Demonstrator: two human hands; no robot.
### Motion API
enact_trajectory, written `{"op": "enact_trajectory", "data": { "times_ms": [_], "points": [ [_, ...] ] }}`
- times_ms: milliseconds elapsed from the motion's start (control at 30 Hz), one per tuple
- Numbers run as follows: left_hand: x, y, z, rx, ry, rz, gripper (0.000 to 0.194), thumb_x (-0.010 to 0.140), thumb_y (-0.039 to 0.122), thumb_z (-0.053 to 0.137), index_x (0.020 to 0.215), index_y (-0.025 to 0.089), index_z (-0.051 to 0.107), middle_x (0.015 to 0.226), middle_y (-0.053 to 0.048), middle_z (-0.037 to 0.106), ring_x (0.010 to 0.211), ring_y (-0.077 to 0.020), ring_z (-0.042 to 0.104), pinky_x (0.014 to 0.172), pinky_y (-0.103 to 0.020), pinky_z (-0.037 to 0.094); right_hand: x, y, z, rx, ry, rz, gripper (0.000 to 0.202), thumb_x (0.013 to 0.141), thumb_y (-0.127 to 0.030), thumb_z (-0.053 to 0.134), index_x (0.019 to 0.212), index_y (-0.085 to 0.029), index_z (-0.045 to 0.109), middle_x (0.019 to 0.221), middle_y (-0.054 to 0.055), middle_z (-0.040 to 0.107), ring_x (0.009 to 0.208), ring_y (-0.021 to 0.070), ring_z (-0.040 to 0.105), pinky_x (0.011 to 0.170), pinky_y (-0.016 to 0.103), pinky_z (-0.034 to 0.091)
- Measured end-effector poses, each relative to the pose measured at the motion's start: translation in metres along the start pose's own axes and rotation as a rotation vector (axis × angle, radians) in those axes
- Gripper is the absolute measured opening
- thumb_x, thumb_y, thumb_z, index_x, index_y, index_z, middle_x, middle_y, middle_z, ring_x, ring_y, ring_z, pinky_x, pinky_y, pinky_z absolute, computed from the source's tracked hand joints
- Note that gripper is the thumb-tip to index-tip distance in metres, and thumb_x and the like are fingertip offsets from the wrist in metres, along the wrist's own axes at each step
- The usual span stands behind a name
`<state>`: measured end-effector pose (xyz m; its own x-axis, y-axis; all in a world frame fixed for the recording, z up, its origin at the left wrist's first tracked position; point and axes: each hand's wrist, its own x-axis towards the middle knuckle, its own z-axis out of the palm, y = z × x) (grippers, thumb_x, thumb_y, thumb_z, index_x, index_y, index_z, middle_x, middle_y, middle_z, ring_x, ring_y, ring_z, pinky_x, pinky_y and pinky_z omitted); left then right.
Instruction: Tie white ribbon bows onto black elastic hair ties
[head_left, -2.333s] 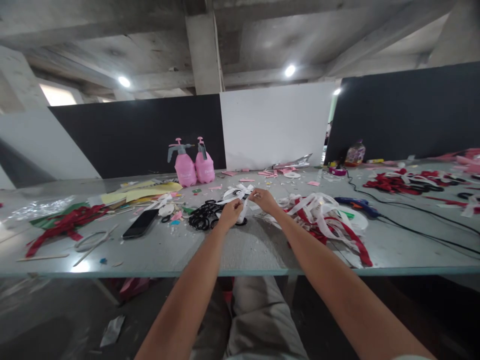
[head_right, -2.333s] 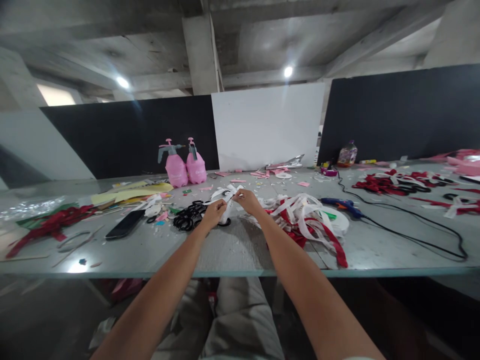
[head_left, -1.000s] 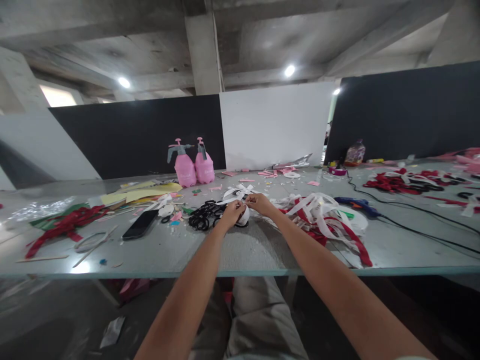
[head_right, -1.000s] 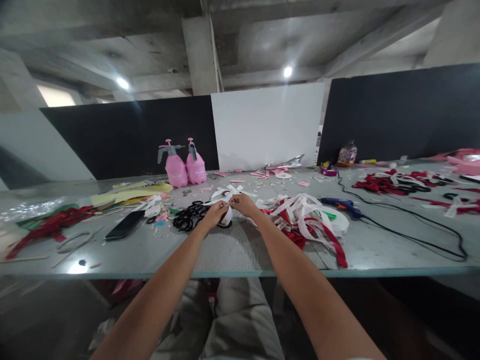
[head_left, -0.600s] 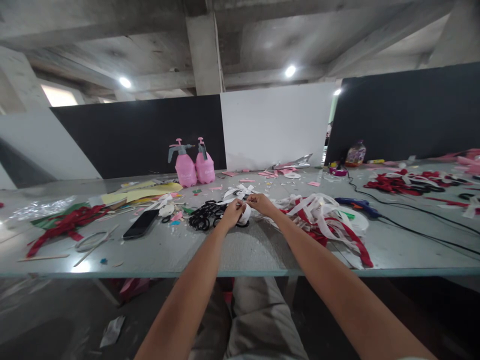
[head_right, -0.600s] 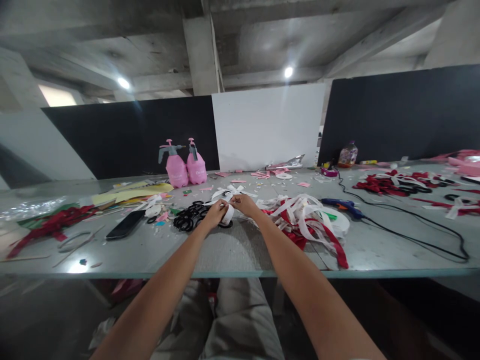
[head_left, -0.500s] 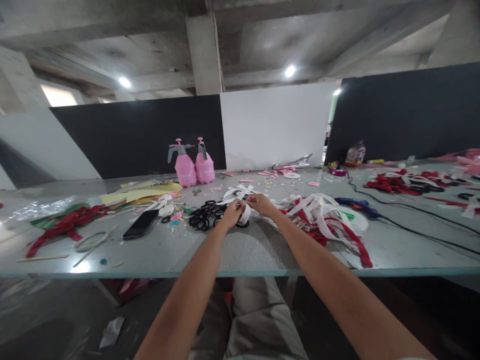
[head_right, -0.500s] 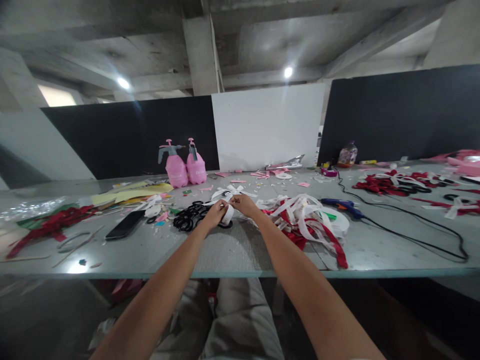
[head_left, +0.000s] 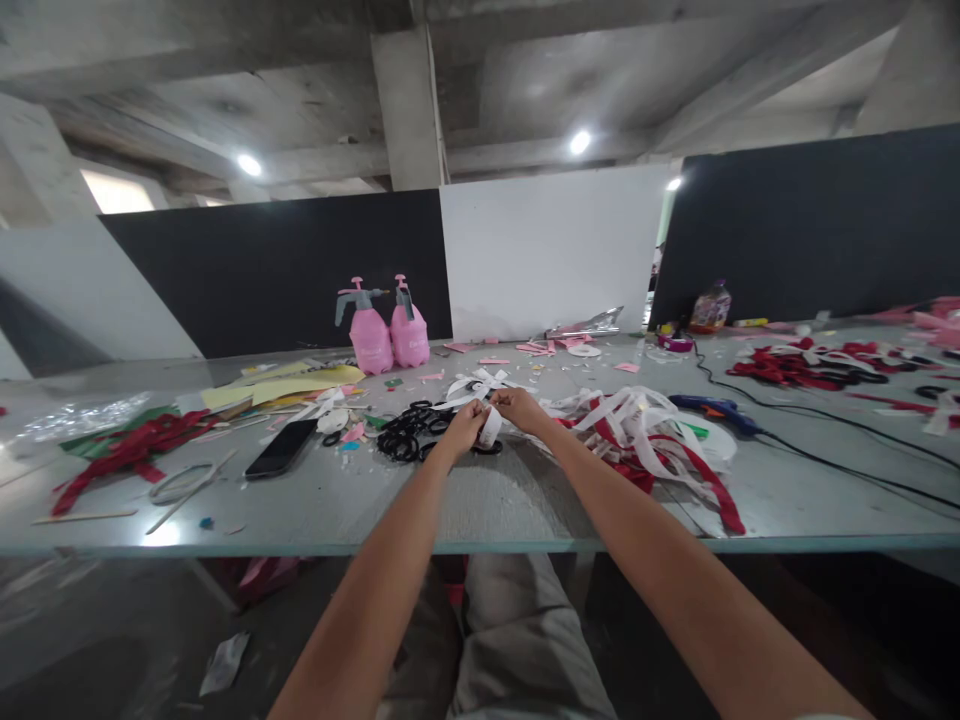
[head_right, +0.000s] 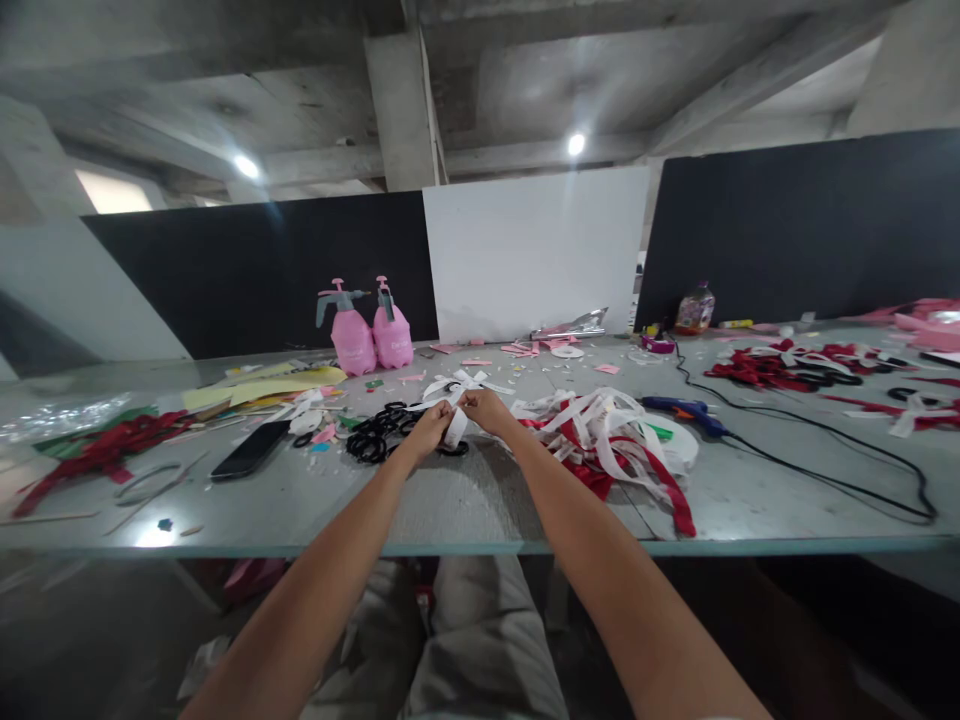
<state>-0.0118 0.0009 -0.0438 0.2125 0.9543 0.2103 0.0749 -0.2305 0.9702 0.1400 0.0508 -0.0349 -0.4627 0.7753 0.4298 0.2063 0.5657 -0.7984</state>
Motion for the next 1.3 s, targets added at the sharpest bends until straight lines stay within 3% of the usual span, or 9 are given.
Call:
{"op": "enact_trajectory", "data": {
  "times_ms": [100,267,433,633,700,767,867,1133,1300],
  "points": [
    [0.004,-0.005,-0.001,0.019,0.043,0.032,0.048,0.070,0.059,0.060,0.071,0.020,0.033,0.054,0.009,0.033,0.042,-0.0044,0.030,0.041,-0.017,0.025,0.000,0.000,-0.001,-0.009,0.008,-0.014,0.019,0.070,-0.031,0.055,0.069,-0.013,0.060,0.061,-0.001,0.057,0.058,0.0098,0.045,0.057,0.021,0.034],
    [0.006,-0.004,-0.004,0.003,0.130,0.038,0.048,0.067,0.060,0.061,0.086,0.019,0.044,0.065,0.005,0.053,0.048,-0.0075,0.044,0.045,-0.019,0.034,0.000,0.001,-0.003,0.023,0.058,-0.033,0.027,0.072,-0.040,0.057,0.070,-0.013,0.060,0.063,0.000,0.058,0.060,0.0105,0.047,0.057,0.021,0.034],
    [0.005,0.002,-0.008,0.146,0.221,0.125,0.038,0.075,0.053,0.057,0.081,0.016,0.054,0.064,0.002,0.055,0.049,-0.0082,0.046,0.048,-0.021,0.036,0.000,0.000,-0.004,-0.039,0.117,-0.016,0.032,0.073,-0.046,0.058,0.069,-0.014,0.060,0.060,-0.002,0.053,0.058,0.0100,0.043,0.055,0.022,0.033],
    [0.000,0.005,-0.012,0.405,0.382,0.187,0.031,0.076,0.047,0.060,0.083,0.017,0.057,0.075,-0.003,0.061,0.061,-0.0122,0.054,0.056,-0.021,0.040,0.002,-0.005,-0.016,-0.298,0.357,-0.092,0.033,0.079,-0.046,0.054,0.080,-0.015,0.065,0.072,0.003,0.059,0.069,0.0133,0.049,0.063,0.023,0.035],
    [-0.004,0.008,-0.013,0.558,0.427,0.209,0.029,0.074,0.046,0.063,0.083,0.018,0.060,0.077,-0.003,0.062,0.071,-0.0152,0.057,0.063,-0.022,0.041,0.002,-0.004,-0.015,-0.287,0.275,-0.067,0.043,0.083,-0.052,0.047,0.069,-0.014,0.063,0.065,0.002,0.057,0.064,0.0128,0.049,0.060,0.022,0.034],
    [-0.009,0.012,-0.014,0.668,0.426,0.204,0.026,0.075,0.044,0.064,0.084,0.020,0.063,0.079,-0.003,0.064,0.076,-0.0169,0.058,0.067,-0.023,0.040,0.001,-0.001,-0.009,-0.236,0.068,-0.008,0.051,0.084,-0.056,0.042,0.065,-0.014,0.062,0.056,0.001,0.055,0.055,0.0114,0.047,0.054,0.022,0.033],
    [-0.013,0.017,-0.015,0.758,0.398,0.180,0.022,0.076,0.040,0.063,0.089,0.022,0.065,0.084,-0.004,0.067,0.081,-0.0186,0.060,0.072,-0.025,0.041,-0.001,0.002,0.001,-0.239,-0.143,0.005,0.047,0.081,-0.056,0.049,0.066,-0.014,0.063,0.055,0.001,0.057,0.051,0.0105,0.047,0.050,0.021,0.032],
    [-0.006,0.011,-0.016,0.661,0.326,0.227,0.025,0.079,0.038,0.060,0.093,0.020,0.071,0.090,-0.007,0.070,0.080,-0.0194,0.062,0.077,-0.028,0.044,-0.002,-0.001,-0.002,-0.219,-0.062,-0.037,0.028,0.083,-0.030,0.049,0.090,-0.013,0.070,0.065,0.001,0.062,0.054,0.0103,0.049,0.055,0.021,0.036],
    [-0.011,0.014,-0.014,0.692,0.359,0.237,0.025,0.079,0.036,0.061,0.098,0.022,0.069,0.089,-0.006,0.070,0.082,-0.0199,0.062,0.076,-0.027,0.043,-0.001,-0.004,-0.002,-0.240,-0.062,-0.076,0.023,0.079,-0.030,0.056,0.083,-0.015,0.073,0.070,0.003,0.064,0.065,0.0133,0.052,0.063,0.022,0.037]
  ]
}}
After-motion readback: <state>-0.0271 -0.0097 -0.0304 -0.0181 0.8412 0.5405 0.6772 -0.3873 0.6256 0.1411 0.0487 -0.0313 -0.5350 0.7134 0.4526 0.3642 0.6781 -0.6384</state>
